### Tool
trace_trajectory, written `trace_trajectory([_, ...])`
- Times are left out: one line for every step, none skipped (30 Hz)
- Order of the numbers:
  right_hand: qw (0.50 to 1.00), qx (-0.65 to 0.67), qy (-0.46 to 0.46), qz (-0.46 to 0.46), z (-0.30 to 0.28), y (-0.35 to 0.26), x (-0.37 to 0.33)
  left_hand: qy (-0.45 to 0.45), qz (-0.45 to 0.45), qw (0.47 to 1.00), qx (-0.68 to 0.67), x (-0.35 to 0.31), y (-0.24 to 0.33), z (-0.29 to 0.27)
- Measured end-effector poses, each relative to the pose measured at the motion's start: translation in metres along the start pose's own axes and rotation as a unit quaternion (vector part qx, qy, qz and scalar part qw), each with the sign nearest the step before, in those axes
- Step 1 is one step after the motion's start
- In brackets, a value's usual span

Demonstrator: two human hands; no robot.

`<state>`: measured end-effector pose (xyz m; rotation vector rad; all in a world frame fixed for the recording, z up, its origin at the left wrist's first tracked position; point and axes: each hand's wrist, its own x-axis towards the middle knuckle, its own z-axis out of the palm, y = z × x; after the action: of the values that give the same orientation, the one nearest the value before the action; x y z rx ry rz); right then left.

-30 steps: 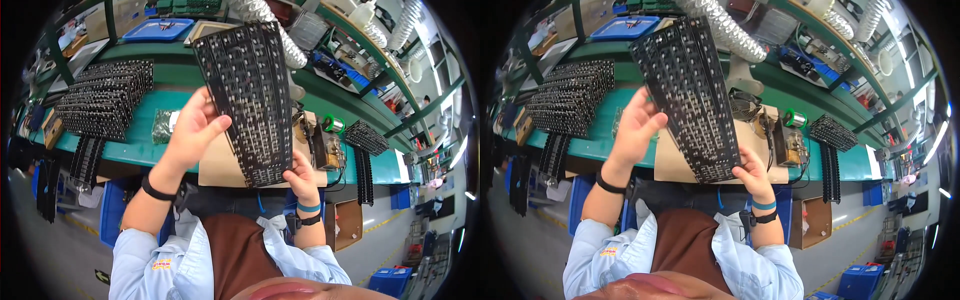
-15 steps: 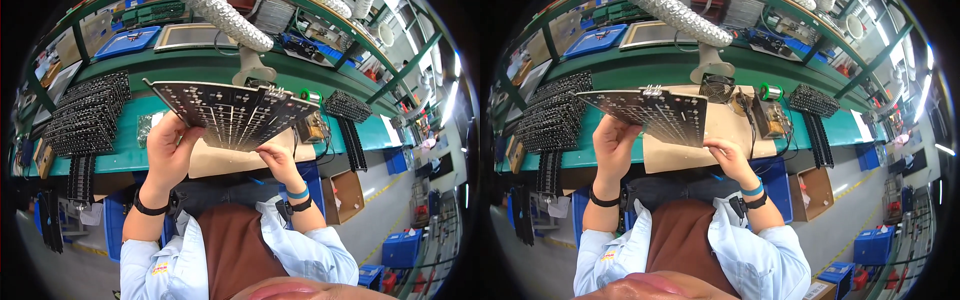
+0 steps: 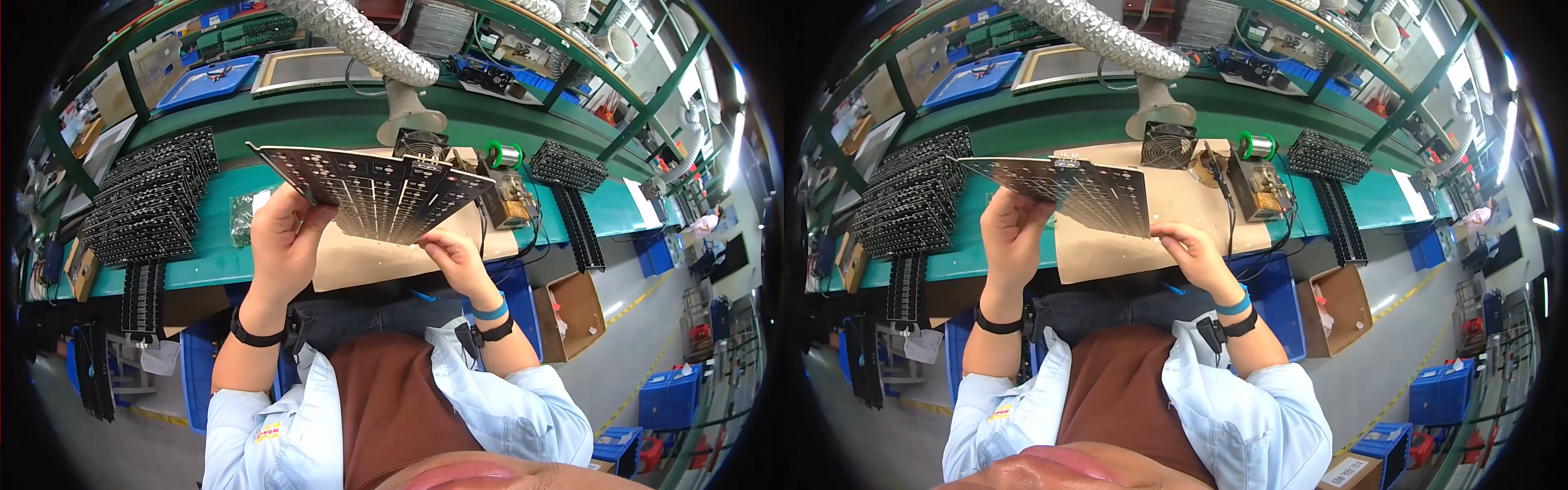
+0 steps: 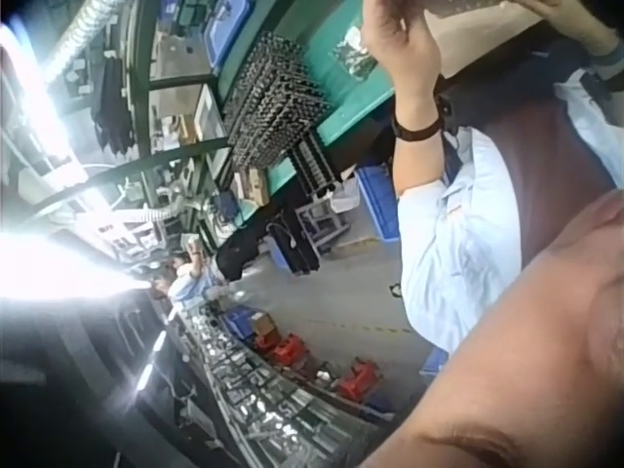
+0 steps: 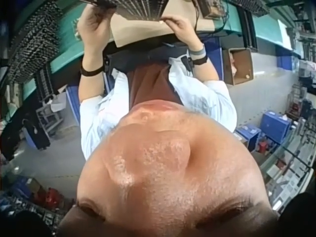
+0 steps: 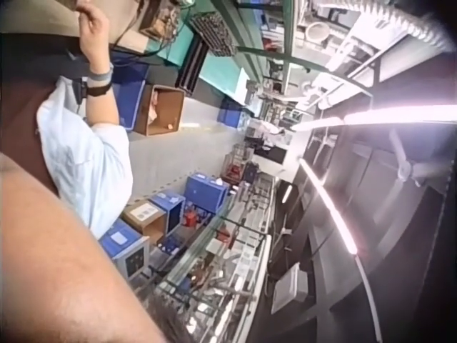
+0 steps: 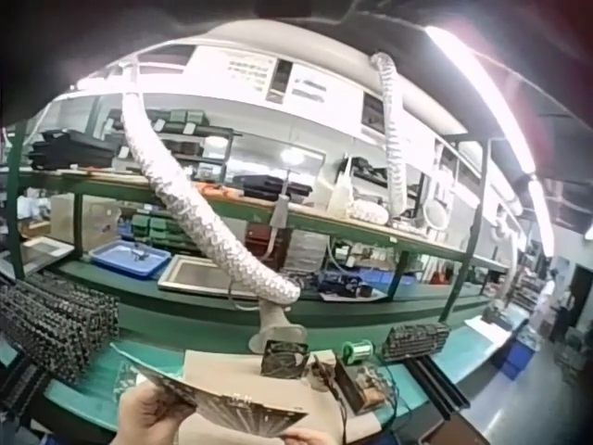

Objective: The person picks up a keyboard circuit board, turns it over, and inserts a small component into a slot by hand. They then pick up a soldering iron and apply it to the component on the board before setting the tool back down.

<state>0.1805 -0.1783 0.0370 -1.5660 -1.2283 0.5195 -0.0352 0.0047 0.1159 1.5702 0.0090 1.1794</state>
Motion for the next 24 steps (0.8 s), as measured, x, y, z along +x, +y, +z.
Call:
trace_trajectory([1.000,0.006,0.002,-0.001,0.000,0.001,0.001,0.000,-0.001,1.000,-0.001,0.000,0.000,0.000])
trace_trajectory([1.000,0.013,0.003,-0.002,0.000,0.003,0.001,0.001,-0.002,1.000,0.002,0.000,0.000,-0.001])
trace_trajectory([1.000,0.019,0.004,-0.002,0.001,0.004,0.001,0.003,-0.003,1.000,0.004,-0.001,0.000,-0.002])
trace_trajectory([1.000,0.022,0.002,-0.001,0.003,0.004,0.001,0.005,-0.005,1.000,0.006,-0.002,0.000,-0.003])
trace_trajectory([1.000,0.024,0.000,-0.006,0.004,0.004,0.001,0.006,-0.007,1.000,0.008,-0.003,-0.001,-0.004])
trace_trajectory([1.000,0.026,0.004,-0.013,0.004,0.004,0.001,0.001,-0.008,1.000,0.009,0.000,-0.003,-0.004])
trace_trajectory([0.999,0.028,0.011,-0.020,0.004,0.001,0.002,-0.004,-0.010,1.000,-0.003,0.003,-0.006,-0.004])
trace_trajectory([0.999,0.029,0.021,-0.019,0.004,-0.002,0.001,-0.013,-0.013,1.000,-0.016,0.007,-0.010,-0.003])
trace_trajectory([0.999,0.034,-0.002,-0.020,0.004,-0.005,0.001,-0.025,-0.014,0.999,-0.031,0.011,-0.013,-0.001])
trace_trajectory([0.999,0.038,-0.020,-0.020,0.004,-0.011,-0.001,-0.005,-0.029,1.000,0.009,0.008,-0.014,-0.007])
trace_trajectory([0.999,0.040,-0.008,-0.019,-0.001,-0.013,-0.008,-0.013,-0.040,0.998,0.040,0.007,-0.018,-0.011])
trace_trajectory([0.996,0.060,-0.066,-0.028,-0.001,-0.012,-0.010,0.008,-0.062,0.998,0.000,0.007,-0.025,-0.016])
trace_trajectory([0.988,0.074,-0.127,-0.039,0.001,-0.014,-0.003,0.031,-0.087,0.995,-0.038,0.004,-0.029,-0.023])
trace_trajectory([0.984,0.041,-0.157,-0.076,-0.003,-0.020,0.000,-0.037,-0.062,0.989,-0.130,0.008,-0.028,-0.026])
trace_trajectory([0.975,0.007,-0.196,-0.102,-0.001,-0.026,0.002,-0.043,-0.058,0.986,-0.149,0.004,-0.031,-0.031])
trace_trajectory([0.975,-0.009,-0.170,-0.145,0.003,-0.027,0.004,-0.114,-0.065,0.959,-0.251,0.009,-0.036,-0.036])
trace_trajectory([0.970,-0.025,-0.155,-0.186,0.007,-0.027,0.006,-0.172,-0.077,0.919,-0.345,0.015,-0.043,-0.036])
trace_trajectory([0.975,-0.031,-0.129,-0.177,0.009,-0.033,0.005,-0.194,-0.085,0.909,-0.358,0.021,-0.049,-0.024])
trace_trajectory([0.983,0.006,-0.071,-0.169,0.010,-0.041,0.004,-0.231,-0.098,0.886,-0.390,0.025,-0.054,-0.013])
trace_trajectory([0.985,0.042,-0.023,-0.163,0.009,-0.045,0.005,-0.257,-0.107,0.864,-0.420,0.026,-0.060,-0.003])
trace_trajectory([0.986,0.038,-0.011,-0.160,0.009,-0.050,0.004,-0.283,-0.114,0.841,-0.447,0.028,-0.062,0.006])
trace_trajectory([0.989,0.039,-0.010,-0.144,0.009,-0.054,0.003,-0.291,-0.116,0.835,-0.452,0.027,-0.062,0.017])
trace_trajectory([0.991,0.040,-0.012,-0.128,0.009,-0.057,0.002,-0.312,-0.116,0.824,-0.459,0.026,-0.060,0.028])
trace_trajectory([0.993,0.040,-0.015,-0.112,0.010,-0.059,0.002,-0.332,-0.116,0.812,-0.466,0.024,-0.058,0.039])
